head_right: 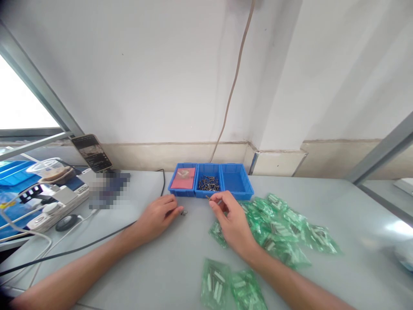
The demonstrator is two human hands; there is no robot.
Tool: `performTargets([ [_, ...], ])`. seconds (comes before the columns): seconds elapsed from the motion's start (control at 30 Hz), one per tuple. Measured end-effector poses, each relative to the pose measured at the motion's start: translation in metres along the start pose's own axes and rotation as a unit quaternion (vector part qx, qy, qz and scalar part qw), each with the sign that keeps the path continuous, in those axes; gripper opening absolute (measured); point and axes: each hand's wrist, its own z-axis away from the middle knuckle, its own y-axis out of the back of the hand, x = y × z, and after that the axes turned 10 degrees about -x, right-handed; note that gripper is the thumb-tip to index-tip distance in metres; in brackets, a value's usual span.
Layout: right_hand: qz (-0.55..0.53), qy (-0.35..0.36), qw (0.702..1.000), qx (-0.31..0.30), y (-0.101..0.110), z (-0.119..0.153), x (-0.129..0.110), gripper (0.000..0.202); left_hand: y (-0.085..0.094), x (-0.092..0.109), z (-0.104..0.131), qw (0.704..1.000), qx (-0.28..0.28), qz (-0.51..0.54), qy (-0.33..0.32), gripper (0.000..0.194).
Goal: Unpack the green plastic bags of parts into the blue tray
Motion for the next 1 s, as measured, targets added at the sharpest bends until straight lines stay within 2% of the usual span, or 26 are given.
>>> performTargets([
  [0.27, 0.013, 0.017, 0.999, -0.024, 0.0002, -0.0005, 0.0, 0.017, -0.0015, -0.0003, 0.0005, 0.999, -0.001, 0.046, 0.013, 0.026],
  [0.47, 0.004, 0.006, 1.0, -0.015, -0.0005, -0.0012, -0.0015, 0.023, -0.0021, -0.0011, 0.0008, 0.999, -0.007, 0.05, 0.011, 0.017],
  [0.63, -0.076, -0.037, 0.996, 0.003, 0.0022, -0.0043, 0.003, 0.036, -0.0008, -0.0003, 0.0008, 0.999, -0.008, 0.043, 0.006, 0.017],
  [0.77, -0.089, -0.051, 0.994, 0.041, 0.0058, -0.0069, 0.0059, 0.04, -0.0025, -0.0022, 0.0011, 0.999, -0.015, 0.039, 0.004, 0.02],
  [1.0, -0.07, -0.031, 0.995, 0.061, 0.0018, -0.003, 0.0057, 0.031, -0.004, -0.0042, 0.0007, 1.0, -0.017, 0.022, -0.001, 0.028],
])
